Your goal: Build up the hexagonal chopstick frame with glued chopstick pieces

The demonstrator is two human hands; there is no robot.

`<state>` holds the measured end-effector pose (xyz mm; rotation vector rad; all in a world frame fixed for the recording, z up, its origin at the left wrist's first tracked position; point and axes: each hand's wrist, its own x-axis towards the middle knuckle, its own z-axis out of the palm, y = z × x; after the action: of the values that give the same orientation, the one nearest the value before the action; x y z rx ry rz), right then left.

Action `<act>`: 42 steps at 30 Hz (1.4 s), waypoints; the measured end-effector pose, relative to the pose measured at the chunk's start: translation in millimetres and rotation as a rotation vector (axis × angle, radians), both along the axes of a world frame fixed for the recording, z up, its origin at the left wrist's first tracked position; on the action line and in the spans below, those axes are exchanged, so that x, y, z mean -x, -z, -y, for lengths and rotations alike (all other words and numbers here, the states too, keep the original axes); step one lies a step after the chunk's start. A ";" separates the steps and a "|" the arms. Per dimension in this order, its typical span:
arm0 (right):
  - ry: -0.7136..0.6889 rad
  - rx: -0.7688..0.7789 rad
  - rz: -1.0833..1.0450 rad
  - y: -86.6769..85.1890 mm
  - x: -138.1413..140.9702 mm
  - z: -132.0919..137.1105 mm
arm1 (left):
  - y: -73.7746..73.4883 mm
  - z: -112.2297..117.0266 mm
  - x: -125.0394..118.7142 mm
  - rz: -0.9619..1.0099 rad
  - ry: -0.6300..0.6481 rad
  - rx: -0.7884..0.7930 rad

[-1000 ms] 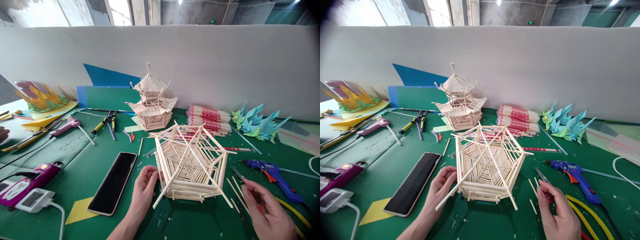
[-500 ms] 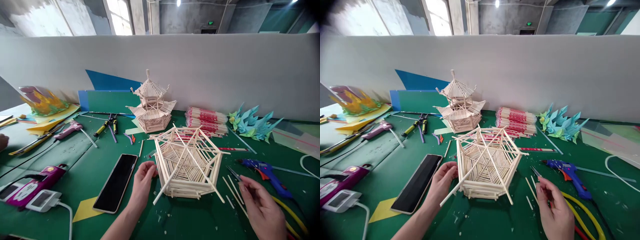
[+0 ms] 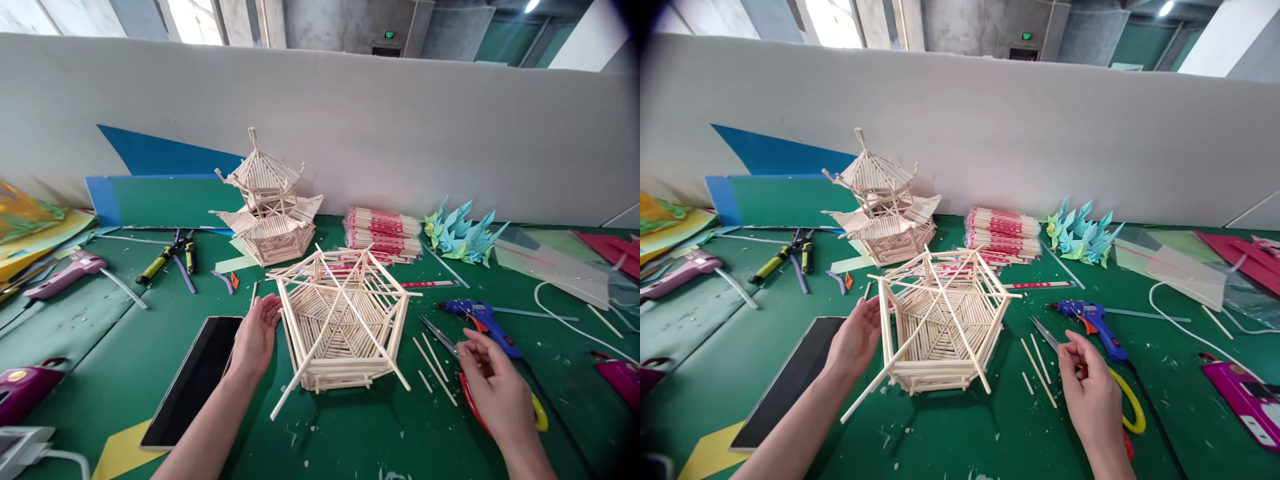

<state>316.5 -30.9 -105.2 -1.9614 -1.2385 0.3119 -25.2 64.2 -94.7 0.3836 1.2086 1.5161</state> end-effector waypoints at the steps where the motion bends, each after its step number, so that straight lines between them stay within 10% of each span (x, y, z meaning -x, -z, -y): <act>1: -0.002 0.020 0.015 -0.3 -2.0 0.8 | -0.3 -2.6 -0.2 0.013 0.013 -0.002; 21: -0.523 0.478 0.437 -2.0 14.0 -19.6 | 4.8 8.0 0.4 -0.130 0.078 -0.054; 29: -0.552 0.489 0.404 -11.1 15.7 -33.1 | -32.2 69.7 8.9 -0.599 -0.080 -0.230; 35: -0.352 0.205 -0.038 -35.6 -5.8 -23.0 | -51.3 116.8 0.3 -1.227 0.188 -0.673; 39: -0.210 -0.298 -0.683 -63.0 13.5 -17.8 | -47.8 117.5 -14.8 -1.510 0.125 -0.741; 42: -0.324 -0.363 -0.874 -80.1 42.7 -20.7 | -46.9 112.0 -24.4 -1.591 0.048 -0.712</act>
<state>273.8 -10.1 -25.2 -1.0902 -0.9174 0.9195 -0.8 -47.8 -47.8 2.3680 1.6418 1.4405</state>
